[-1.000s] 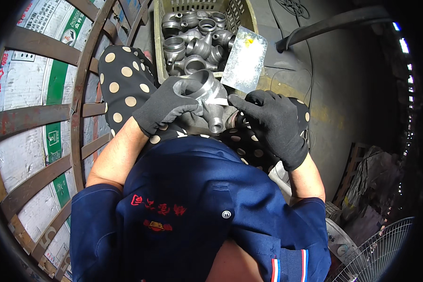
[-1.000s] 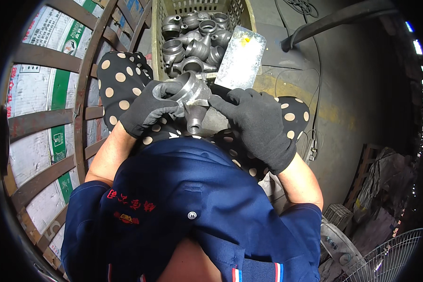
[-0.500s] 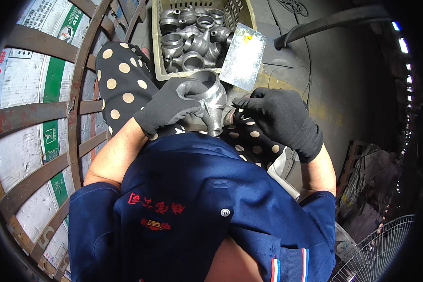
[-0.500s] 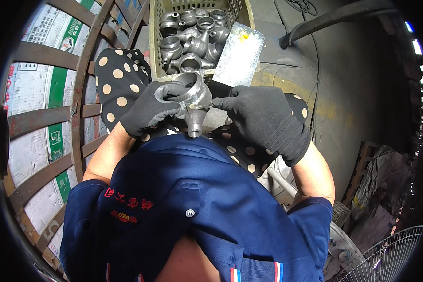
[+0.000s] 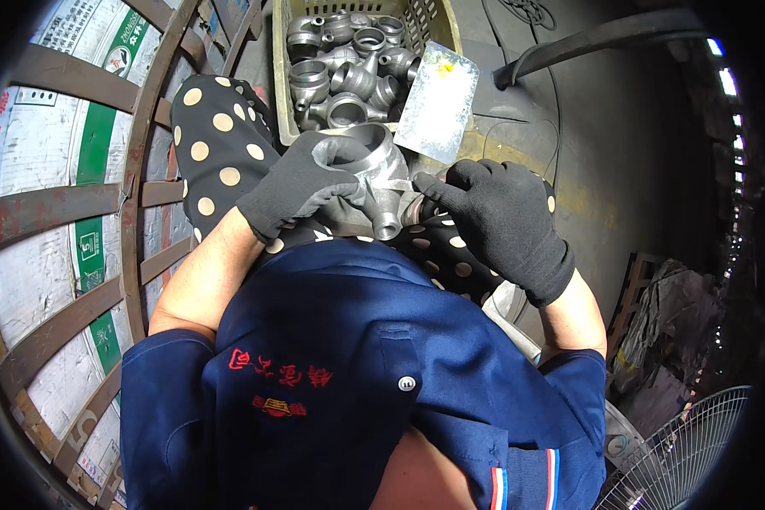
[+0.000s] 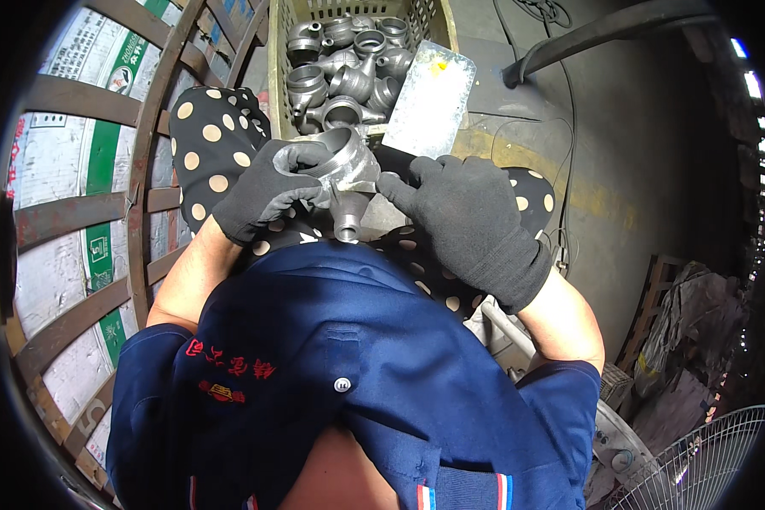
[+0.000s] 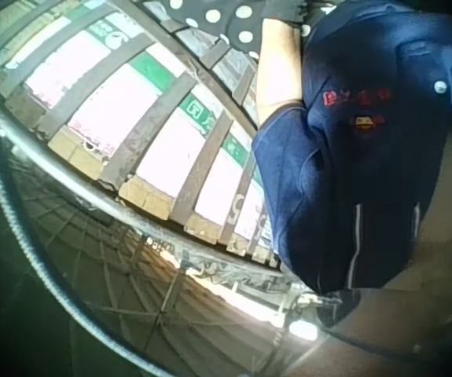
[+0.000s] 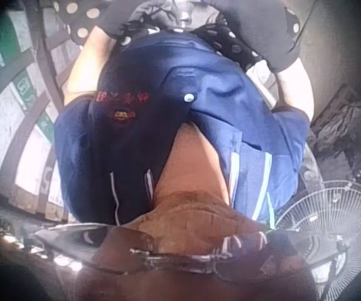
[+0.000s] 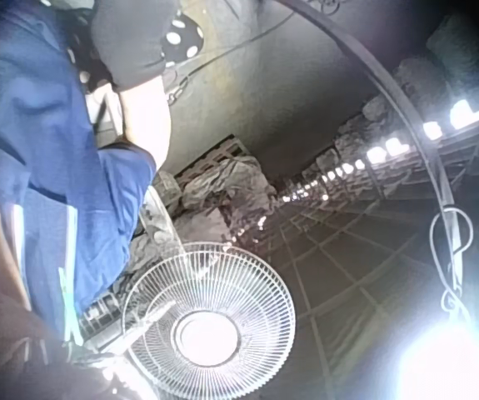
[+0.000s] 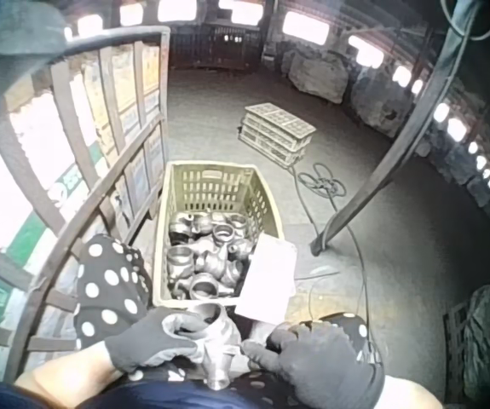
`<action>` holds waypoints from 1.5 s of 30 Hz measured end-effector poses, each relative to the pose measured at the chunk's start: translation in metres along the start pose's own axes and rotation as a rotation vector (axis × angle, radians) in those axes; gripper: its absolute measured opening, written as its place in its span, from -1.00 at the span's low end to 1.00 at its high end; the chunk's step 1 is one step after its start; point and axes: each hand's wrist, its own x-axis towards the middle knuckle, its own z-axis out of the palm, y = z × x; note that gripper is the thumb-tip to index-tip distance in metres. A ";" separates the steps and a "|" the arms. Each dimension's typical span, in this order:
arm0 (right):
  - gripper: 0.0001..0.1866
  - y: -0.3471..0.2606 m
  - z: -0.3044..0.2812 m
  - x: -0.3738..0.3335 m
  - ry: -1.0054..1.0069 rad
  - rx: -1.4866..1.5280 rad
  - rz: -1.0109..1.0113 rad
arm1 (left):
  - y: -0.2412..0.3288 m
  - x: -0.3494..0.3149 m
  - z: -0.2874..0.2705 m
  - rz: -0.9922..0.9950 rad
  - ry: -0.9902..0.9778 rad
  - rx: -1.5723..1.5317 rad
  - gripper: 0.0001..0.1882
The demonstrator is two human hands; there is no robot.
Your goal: The person scrapes metal castings using a hand tool, turning them by hand, and then stands up to transport the parts.
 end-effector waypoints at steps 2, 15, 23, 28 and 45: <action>-0.54 0.004 -0.004 0.003 -0.090 0.056 -0.032 | -0.013 0.005 -0.001 0.035 -0.025 -0.032 -0.70; -0.75 0.026 0.000 0.022 -0.205 0.319 -0.026 | -0.021 0.006 -0.002 0.151 -0.131 0.198 -0.64; -0.78 0.031 0.008 0.027 -0.269 0.420 0.108 | -0.019 0.005 0.000 0.134 -0.138 0.215 -0.63; -0.78 0.028 0.010 0.018 -0.121 0.527 0.137 | -0.020 0.007 -0.002 0.106 -0.115 -0.023 -0.64; -0.57 0.029 0.008 0.003 -0.249 0.763 0.168 | -0.007 0.009 -0.006 0.068 -0.155 -0.008 -0.63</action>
